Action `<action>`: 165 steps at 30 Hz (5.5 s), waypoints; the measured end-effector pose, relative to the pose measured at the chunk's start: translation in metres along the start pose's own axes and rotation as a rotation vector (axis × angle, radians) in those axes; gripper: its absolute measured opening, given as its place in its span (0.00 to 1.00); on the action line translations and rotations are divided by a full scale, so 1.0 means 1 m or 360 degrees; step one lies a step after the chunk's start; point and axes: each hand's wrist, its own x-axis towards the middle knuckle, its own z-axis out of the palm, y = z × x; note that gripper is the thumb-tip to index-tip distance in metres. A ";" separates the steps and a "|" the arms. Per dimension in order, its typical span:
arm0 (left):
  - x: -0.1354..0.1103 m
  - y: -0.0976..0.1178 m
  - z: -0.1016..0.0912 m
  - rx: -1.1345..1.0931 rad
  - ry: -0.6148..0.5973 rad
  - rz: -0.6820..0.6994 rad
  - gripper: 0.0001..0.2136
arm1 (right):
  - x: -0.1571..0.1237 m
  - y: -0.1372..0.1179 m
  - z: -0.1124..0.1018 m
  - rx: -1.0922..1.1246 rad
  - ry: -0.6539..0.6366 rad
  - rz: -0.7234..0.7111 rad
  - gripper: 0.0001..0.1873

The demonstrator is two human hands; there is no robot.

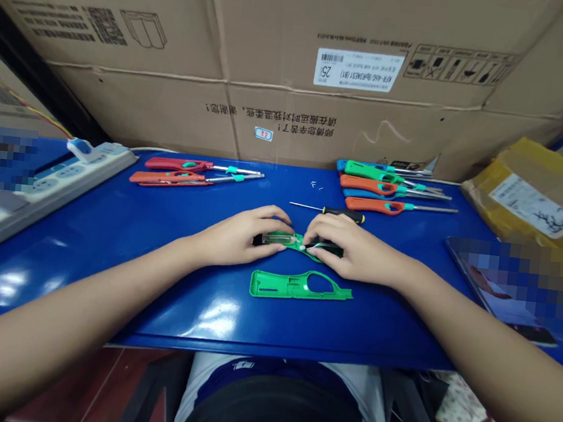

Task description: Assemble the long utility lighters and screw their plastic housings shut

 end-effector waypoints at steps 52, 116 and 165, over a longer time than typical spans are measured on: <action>-0.002 0.001 -0.008 0.0180 0.0153 -0.0009 0.12 | -0.014 0.019 -0.037 -0.0342 -0.0070 0.0256 0.15; -0.003 0.018 -0.005 0.0240 -0.0122 0.0179 0.21 | -0.023 -0.006 -0.044 0.0268 -0.0502 0.0450 0.13; -0.003 0.009 -0.009 0.0204 -0.0119 0.0016 0.18 | -0.018 0.007 -0.026 0.0225 -0.0234 0.0190 0.10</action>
